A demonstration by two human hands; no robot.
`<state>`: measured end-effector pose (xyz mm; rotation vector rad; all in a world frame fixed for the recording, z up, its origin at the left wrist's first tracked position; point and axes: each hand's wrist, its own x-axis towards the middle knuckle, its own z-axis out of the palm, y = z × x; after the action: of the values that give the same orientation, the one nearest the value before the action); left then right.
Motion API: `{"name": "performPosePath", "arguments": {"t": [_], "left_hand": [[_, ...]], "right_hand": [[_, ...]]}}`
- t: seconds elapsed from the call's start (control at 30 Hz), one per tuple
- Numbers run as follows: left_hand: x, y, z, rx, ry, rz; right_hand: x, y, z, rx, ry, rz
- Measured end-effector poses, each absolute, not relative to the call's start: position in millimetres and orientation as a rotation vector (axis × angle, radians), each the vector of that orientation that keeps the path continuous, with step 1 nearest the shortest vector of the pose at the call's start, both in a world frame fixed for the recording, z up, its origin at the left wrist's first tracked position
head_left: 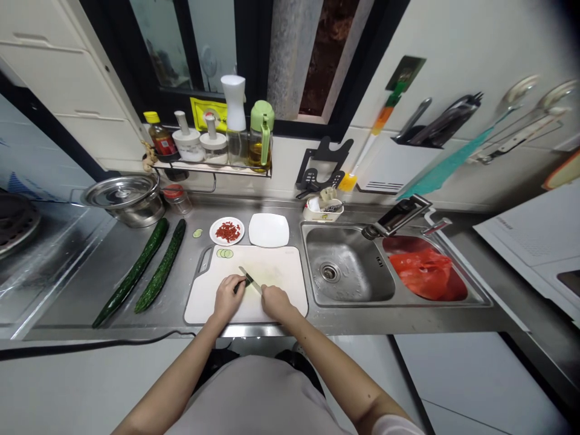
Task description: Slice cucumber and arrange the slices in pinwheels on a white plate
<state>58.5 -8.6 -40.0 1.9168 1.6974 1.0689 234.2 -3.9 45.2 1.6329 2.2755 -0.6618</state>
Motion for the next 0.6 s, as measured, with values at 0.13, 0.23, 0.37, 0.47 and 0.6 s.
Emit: {"name": "performPosePath", "arguments": {"t": [0.13, 0.23, 0.37, 0.47, 0.6], "left_hand": [[58, -7, -33, 1.854, 1.684, 1.026], [59, -7, -30, 1.806, 1.672, 1.044], [60, -8, -28, 1.747, 1.707, 1.080], [59, -9, -28, 1.686, 1.749, 1.101], [55, -8, -30, 1.446, 1.828, 1.184]], "right_hand": [[227, 5, 46, 1.622, 2.315, -0.640], [227, 8, 49, 1.612, 2.346, -0.605], [232, 9, 52, 1.641, 2.335, -0.508], [240, 9, 54, 1.660, 2.337, -0.401], [251, 7, 53, 1.671, 2.377, -0.269]]}}
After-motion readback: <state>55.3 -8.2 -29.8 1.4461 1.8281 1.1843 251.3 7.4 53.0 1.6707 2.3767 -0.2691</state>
